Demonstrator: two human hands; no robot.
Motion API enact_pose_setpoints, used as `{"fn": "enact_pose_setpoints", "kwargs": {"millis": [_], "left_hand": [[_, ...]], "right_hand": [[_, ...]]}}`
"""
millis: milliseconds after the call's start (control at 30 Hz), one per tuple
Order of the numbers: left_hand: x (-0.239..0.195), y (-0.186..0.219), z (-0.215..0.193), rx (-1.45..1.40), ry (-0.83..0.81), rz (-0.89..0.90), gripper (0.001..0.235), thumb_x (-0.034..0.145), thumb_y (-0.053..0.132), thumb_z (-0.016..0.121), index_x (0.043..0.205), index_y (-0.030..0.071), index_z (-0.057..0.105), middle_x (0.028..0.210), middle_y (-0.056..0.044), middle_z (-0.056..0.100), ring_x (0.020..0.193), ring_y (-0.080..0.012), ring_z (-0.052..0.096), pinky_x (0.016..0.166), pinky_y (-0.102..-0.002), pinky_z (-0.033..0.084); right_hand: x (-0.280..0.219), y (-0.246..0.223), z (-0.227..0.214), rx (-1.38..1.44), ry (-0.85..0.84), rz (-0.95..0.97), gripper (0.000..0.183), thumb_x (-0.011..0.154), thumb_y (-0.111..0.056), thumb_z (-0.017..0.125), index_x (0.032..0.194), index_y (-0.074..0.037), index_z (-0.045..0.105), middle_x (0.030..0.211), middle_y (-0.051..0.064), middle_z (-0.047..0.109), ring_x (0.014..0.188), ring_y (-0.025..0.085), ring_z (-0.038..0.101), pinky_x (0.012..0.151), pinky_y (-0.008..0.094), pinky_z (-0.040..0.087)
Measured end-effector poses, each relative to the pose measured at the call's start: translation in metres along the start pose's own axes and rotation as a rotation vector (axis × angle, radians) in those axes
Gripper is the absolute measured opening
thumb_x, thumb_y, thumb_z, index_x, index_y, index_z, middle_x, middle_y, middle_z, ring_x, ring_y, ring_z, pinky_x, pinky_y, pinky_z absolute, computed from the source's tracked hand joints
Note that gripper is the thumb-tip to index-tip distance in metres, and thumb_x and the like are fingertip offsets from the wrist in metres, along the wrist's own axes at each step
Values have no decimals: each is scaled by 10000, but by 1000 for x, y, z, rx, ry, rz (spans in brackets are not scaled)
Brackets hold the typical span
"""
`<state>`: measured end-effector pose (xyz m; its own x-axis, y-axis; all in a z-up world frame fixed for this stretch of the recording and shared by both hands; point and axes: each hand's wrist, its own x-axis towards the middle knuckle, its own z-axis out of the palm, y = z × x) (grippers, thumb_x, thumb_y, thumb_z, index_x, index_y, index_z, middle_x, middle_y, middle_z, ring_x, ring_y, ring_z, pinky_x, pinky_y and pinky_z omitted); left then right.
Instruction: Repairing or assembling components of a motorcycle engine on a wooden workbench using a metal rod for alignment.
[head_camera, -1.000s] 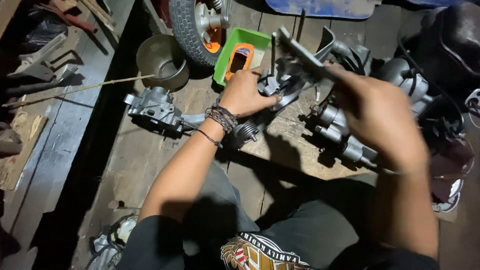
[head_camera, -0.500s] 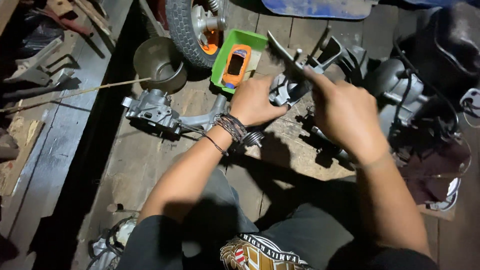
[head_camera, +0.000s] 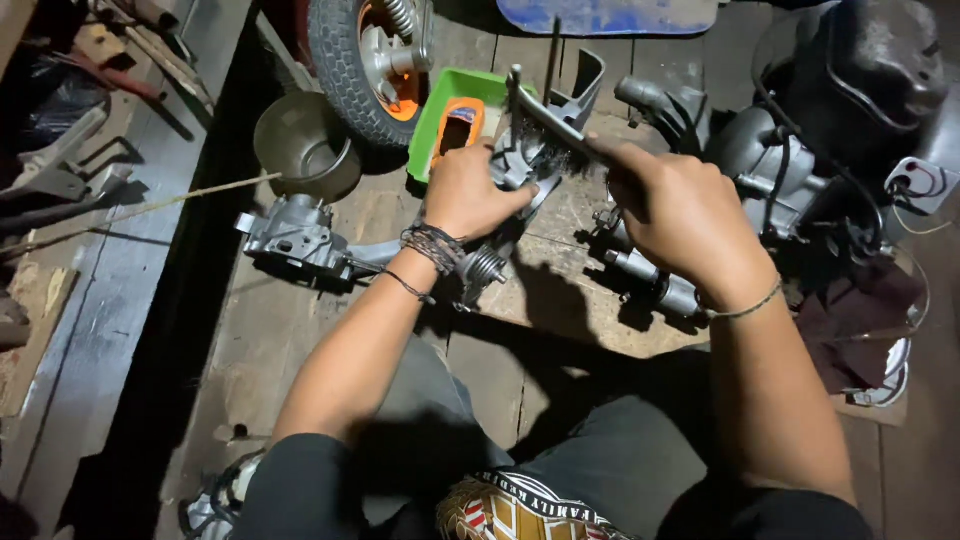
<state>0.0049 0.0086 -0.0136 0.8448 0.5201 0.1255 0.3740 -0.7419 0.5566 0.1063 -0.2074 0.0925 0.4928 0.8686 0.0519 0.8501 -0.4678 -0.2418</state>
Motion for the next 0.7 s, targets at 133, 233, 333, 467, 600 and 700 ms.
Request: {"fn": "enact_pose_setpoints", "kwargs": {"millis": [133,233,333,467,600,700], "left_hand": [[-3,-10,-7,-1,10,2,518,736,566,790,894,90,662,749,-106,695,697,-348,665,581,-471,472],[-4,-20,-11,-58,29,5,493,720,530,822,923,99,695,877,-93,740,816,-332,683,678,-438,503],[-3,-21,-13,-85,21,-14,443,741,525,823,827,127,646,743,-68,704,704,-328,657,623,-446,467],[-3,-16,-11,-92,29,-20,472,734,533,805,901,105,698,847,-98,745,776,-328,692,640,-438,500],[-6,-2,-3,-64,11,-23,460,694,535,790,846,105,731,866,-83,765,755,-314,720,628,-440,543],[-11,8,2,-30,65,11,502,678,517,773,933,91,698,811,-136,751,737,-384,701,606,-500,526]], "right_hand": [[-24,11,-26,9,-106,17,863,711,79,627,1535,-162,539,1113,214,746,805,380,729,592,479,511],[-37,23,-34,-208,-150,43,850,762,-5,646,1576,-220,527,802,131,763,613,284,689,456,414,478],[-37,24,-34,-148,-58,115,814,776,-37,589,1561,-252,585,914,215,753,750,440,692,562,534,499],[-28,3,-27,-115,-18,-20,840,727,-6,636,1544,-190,579,1101,152,759,800,393,719,576,518,538],[-3,-15,11,-193,-26,29,697,944,-150,569,1614,-307,455,805,182,685,656,519,684,545,603,522],[24,-17,37,-236,12,50,832,844,-67,566,1624,-315,419,848,245,651,647,544,667,512,613,520]]}}
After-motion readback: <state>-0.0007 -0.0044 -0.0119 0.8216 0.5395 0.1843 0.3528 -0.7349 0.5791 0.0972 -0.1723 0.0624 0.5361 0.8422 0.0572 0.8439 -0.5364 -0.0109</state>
